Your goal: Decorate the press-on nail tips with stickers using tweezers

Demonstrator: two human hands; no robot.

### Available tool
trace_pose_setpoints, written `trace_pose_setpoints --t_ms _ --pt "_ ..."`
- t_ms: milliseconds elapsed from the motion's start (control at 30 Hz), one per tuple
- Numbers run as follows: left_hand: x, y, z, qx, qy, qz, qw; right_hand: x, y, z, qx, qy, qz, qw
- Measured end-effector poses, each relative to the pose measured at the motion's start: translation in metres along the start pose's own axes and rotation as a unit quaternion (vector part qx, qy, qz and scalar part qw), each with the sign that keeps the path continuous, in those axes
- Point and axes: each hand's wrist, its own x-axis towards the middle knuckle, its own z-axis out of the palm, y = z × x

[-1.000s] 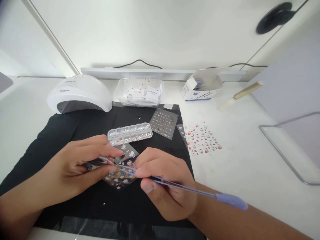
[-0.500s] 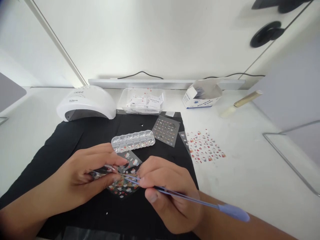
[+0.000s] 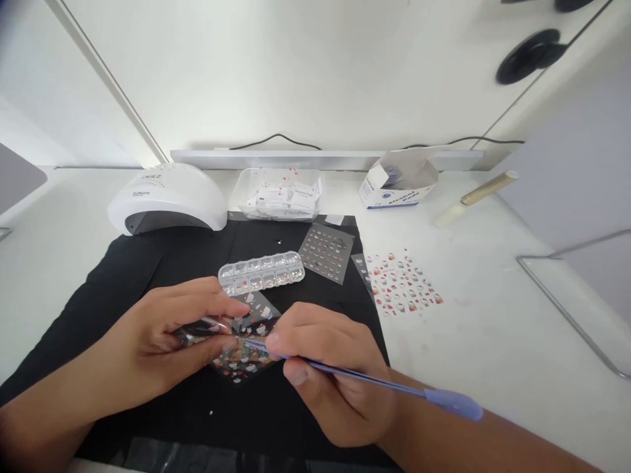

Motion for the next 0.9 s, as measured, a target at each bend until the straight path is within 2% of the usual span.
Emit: trace_pose_setpoints --t_ms 167,333,433,533,633,733,800,867,900 --pt "0.001 -0.001 0.000 -0.013 0.001 -0.027 1.000 0.001 -0.001 0.002 -0.003 0.011 -0.011 1.000" --pt "0.002 0.000 -0.003 -0.014 0.026 -0.046 0.998 -0.004 -0.001 0.007 0.017 0.071 0.004 0.997" --pt "0.004 -0.004 -0.008 -0.028 0.081 -0.098 0.991 -0.004 0.001 0.008 0.030 0.093 0.013 0.995" --pt "0.010 -0.017 -0.015 -0.063 0.159 -0.176 0.969 -0.003 0.002 0.007 0.028 0.102 0.028 0.994" --pt "0.017 -0.034 -0.020 -0.014 0.186 -0.220 0.958 -0.003 0.002 0.006 0.023 0.089 0.045 0.995" --pt "0.020 -0.045 -0.021 0.124 0.202 -0.195 0.952 -0.004 0.000 0.006 0.011 0.076 0.072 0.994" --pt "0.018 -0.042 -0.019 0.201 0.224 -0.132 0.944 -0.004 0.000 0.005 -0.009 0.069 0.091 0.993" --pt "0.013 -0.031 -0.017 0.224 0.175 -0.050 0.957 -0.002 -0.001 0.004 -0.030 0.059 0.103 0.992" --pt "0.010 -0.024 -0.016 0.200 0.103 -0.015 0.974 -0.002 -0.001 0.004 -0.038 0.051 0.104 0.992"
